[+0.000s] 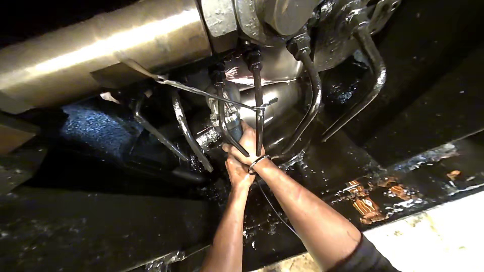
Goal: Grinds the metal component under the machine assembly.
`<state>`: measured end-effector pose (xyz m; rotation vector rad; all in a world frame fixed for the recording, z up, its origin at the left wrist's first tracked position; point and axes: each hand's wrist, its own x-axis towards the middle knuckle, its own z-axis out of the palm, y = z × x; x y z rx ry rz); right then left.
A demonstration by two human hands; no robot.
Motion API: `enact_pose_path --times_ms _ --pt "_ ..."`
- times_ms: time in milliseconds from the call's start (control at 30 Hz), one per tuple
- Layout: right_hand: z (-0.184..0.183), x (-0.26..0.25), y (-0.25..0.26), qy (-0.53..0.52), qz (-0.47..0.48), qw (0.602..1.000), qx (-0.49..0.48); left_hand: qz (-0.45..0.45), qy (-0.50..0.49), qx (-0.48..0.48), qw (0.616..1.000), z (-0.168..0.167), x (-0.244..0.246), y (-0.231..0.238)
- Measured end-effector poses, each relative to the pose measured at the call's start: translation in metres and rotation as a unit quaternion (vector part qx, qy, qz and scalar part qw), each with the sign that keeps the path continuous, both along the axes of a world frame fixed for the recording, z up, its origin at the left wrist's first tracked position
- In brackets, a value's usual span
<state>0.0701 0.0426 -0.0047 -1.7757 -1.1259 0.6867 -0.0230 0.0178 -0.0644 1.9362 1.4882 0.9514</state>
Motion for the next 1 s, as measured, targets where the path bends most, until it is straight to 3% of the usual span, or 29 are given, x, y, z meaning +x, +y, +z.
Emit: enact_pose_path --times_ms 433,567,1000 --pt "-0.002 -0.013 0.013 -0.005 0.012 1.000 0.020 -0.019 -0.077 0.040 0.996 -0.003 -0.010 0.006" --pt "0.000 -0.019 0.015 -0.019 0.019 0.999 0.021 -0.002 -0.128 0.008 0.992 0.001 -0.012 0.005" --pt "0.012 -0.027 0.012 -0.046 0.035 0.998 -0.017 0.003 -0.130 -0.001 0.992 0.000 -0.022 0.007"
